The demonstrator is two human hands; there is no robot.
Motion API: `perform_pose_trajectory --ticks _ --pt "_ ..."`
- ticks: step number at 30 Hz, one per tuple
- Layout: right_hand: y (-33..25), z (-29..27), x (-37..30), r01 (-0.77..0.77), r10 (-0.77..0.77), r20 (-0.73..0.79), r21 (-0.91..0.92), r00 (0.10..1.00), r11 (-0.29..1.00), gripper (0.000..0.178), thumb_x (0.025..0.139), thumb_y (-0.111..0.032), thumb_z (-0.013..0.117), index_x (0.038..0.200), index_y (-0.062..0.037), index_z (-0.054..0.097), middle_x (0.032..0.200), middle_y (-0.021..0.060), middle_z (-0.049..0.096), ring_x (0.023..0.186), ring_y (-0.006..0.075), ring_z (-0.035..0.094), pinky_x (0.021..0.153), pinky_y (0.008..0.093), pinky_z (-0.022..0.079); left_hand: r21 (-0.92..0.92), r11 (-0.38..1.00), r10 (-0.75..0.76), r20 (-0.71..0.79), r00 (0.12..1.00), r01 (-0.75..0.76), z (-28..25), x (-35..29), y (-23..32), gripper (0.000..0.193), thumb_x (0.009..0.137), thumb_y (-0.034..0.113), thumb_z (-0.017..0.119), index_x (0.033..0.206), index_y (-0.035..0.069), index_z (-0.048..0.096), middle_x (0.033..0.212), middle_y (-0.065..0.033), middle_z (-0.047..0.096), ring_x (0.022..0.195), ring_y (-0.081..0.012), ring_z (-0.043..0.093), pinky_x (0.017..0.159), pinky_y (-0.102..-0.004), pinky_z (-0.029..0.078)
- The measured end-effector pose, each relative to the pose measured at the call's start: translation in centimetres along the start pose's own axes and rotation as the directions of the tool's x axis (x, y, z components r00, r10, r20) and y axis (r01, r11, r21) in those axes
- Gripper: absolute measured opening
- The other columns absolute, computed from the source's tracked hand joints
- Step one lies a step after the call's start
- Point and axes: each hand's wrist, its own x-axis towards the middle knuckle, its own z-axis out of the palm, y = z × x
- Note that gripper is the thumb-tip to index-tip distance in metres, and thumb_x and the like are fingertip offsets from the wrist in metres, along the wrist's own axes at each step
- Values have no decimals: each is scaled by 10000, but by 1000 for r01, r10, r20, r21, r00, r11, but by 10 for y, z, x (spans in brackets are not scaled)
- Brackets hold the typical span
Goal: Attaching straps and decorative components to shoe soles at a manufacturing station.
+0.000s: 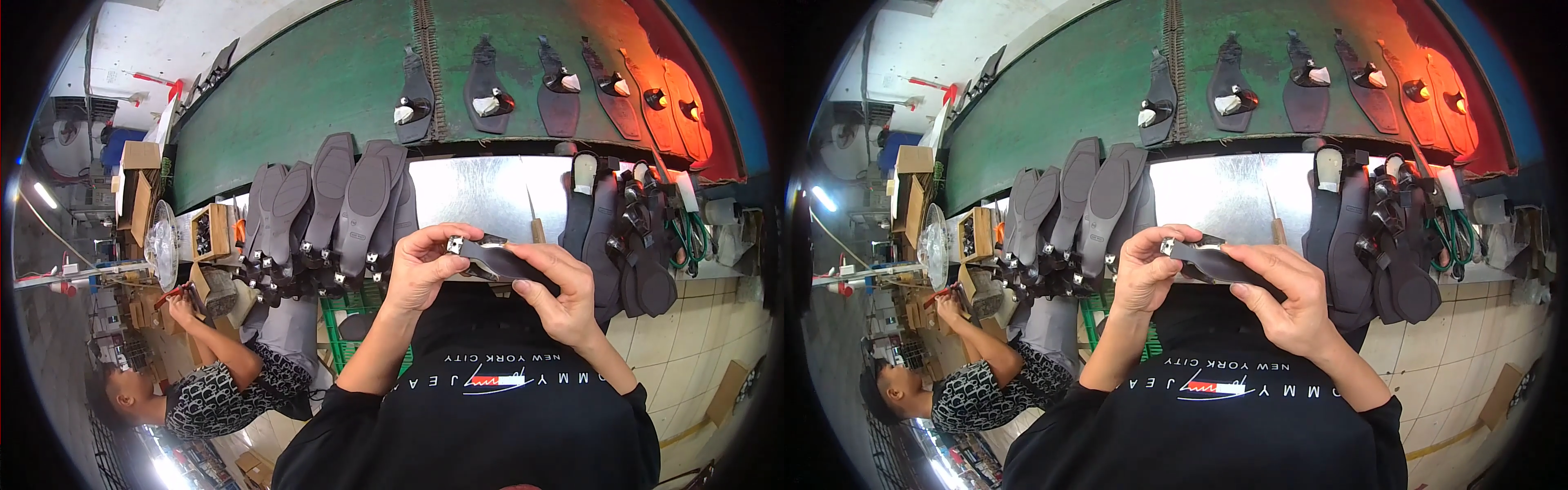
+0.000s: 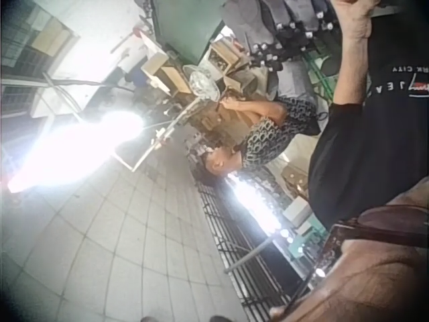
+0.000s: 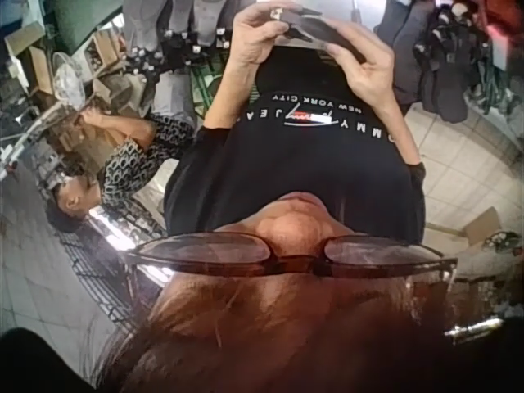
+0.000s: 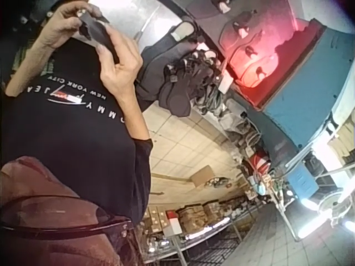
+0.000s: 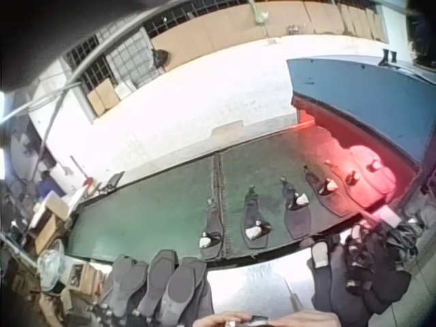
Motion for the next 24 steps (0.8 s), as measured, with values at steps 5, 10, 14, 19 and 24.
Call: perform_pose_trajectory --ticks 5,10,14,19,24 --pt "0 0 1 -20 20 -2 8 1000 1000 362 745 16 626 1106 31 621 1039 161 654 928 244 626 835 310 466 8 1000 12 9 1000 -12 -1 0 -1 305 742 -75 661 1041 -17 632 1106 -168 615 956 -186 614 790 -287 538" --pt "0 1 2 -1 1 -30 -6 1000 1000 371 725 24 652 1095 -6 641 959 135 661 852 245 630 773 311 478 30 1000 5 24 1000 -6 -3 -1 1 304 731 -79 668 1029 -28 643 1112 -178 613 965 -197 613 796 -286 535" --pt "-2 -1 4 59 -60 -8 -98 998 993 375 708 22 658 1082 -12 647 929 123 657 805 248 622 728 316 481 49 999 20 27 999 -22 -3 -2 0 316 712 -84 680 1023 -35 659 1110 -187 618 982 -211 611 802 -284 532" --pt "-3 -3 4 71 -73 -6 -145 997 987 380 697 15 666 1074 -20 651 893 118 649 770 253 614 687 323 483 120 992 28 36 999 -32 0 -2 1 351 697 -106 680 1038 -27 662 1118 -197 617 1001 -223 608 804 -287 534" --pt "-9 -5 7 112 -113 8 -216 994 970 381 680 6 674 1058 -36 655 829 103 623 726 258 601 644 321 483 212 973 70 95 993 -89 0 -3 0 372 702 -113 675 1063 -29 656 1125 -214 609 1024 -249 604 801 -296 538"
